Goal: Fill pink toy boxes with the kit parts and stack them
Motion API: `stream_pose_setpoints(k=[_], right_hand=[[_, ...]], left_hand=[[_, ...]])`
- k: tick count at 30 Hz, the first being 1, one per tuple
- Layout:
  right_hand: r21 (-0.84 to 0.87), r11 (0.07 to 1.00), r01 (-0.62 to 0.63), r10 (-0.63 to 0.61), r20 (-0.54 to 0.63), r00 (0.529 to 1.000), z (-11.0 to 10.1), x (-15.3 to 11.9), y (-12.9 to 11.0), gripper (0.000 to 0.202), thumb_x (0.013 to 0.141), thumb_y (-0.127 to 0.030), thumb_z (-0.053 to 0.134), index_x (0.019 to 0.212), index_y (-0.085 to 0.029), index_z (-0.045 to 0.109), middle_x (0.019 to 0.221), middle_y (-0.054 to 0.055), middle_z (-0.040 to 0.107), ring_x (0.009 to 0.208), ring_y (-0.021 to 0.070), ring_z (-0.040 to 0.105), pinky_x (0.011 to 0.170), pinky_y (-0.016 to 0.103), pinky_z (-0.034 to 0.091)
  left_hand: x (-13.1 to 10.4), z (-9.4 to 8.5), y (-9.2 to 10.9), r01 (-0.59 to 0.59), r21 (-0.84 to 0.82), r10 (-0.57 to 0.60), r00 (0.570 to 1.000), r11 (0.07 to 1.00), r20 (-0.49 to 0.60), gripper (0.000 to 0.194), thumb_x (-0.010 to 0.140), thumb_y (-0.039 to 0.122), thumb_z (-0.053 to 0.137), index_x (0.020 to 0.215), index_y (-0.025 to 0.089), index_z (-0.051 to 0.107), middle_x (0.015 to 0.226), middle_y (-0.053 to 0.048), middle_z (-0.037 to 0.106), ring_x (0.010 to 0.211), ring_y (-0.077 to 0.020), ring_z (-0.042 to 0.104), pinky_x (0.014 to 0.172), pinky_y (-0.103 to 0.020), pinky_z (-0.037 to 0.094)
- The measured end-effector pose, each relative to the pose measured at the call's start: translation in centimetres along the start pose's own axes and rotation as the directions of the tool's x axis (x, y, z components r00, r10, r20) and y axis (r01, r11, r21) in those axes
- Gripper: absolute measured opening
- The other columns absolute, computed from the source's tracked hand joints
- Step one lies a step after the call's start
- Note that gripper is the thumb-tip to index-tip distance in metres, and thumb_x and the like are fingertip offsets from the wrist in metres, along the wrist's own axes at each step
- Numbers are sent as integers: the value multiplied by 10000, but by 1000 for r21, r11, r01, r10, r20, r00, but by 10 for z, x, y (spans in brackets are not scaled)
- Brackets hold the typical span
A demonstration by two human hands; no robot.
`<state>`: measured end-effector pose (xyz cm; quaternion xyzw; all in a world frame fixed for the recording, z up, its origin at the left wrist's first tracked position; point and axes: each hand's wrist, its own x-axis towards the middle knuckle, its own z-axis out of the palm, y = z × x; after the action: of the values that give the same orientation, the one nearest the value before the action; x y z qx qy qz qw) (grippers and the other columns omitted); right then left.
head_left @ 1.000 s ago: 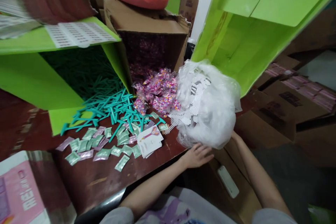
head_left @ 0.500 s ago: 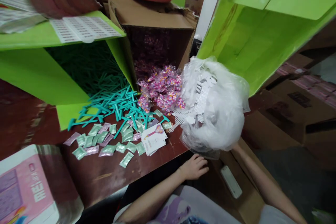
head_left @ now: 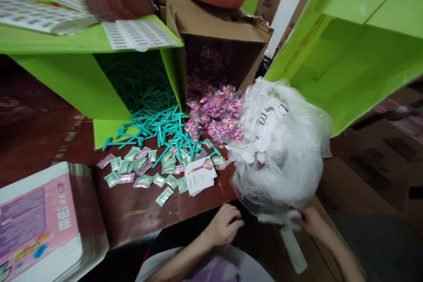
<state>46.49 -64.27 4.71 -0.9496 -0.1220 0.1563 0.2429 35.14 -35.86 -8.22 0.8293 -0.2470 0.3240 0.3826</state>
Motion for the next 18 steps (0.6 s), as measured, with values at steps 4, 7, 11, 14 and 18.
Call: stream_pose_setpoints(k=[4,7,11,14,18], right_hand=[[178,983,39,-82,243,967,-22,-18,-29,218,643,-335,714,798,-183,729,854,90,707,830,271,646,746,359,522],[387,898,209,-294,175,940,-7,-1,-98,163,710,-329,689,797,-193,716,844,66,697,827,228,633,783,322,497],[689,666,287,-378,-20,926,70,55,-215,229,717,-325,687,916,-213,705,965,52,701,916,217,633,838,335,489],[738,558,381,-405,-159,901,121,96,-267,212,714,-353,686,857,-198,710,1134,69,650,1117,225,556,980,360,417],[721,576,385,4,-474,880,102,148,-249,431,750,-488,618,986,-129,654,961,83,679,900,213,608,908,410,451]], left_hand=[[-35,-73,-9,311,161,-276,938,937,-209,261,766,28,486,962,173,580,896,-83,563,870,-187,544,762,-343,480],[-49,-112,-30,471,283,-342,849,835,-403,262,750,20,550,957,177,586,910,-70,546,863,-177,547,753,-322,485],[-38,-139,-55,589,317,-308,722,743,-620,178,761,69,583,913,162,591,907,-61,543,855,-170,555,758,-326,492],[-28,-155,-51,619,312,-273,667,720,-693,155,767,100,594,911,156,591,898,-54,549,853,-165,565,754,-315,495],[-45,-192,-19,624,391,-218,677,676,-703,198,717,96,644,897,171,607,896,-55,582,805,-161,579,724,-294,482]])
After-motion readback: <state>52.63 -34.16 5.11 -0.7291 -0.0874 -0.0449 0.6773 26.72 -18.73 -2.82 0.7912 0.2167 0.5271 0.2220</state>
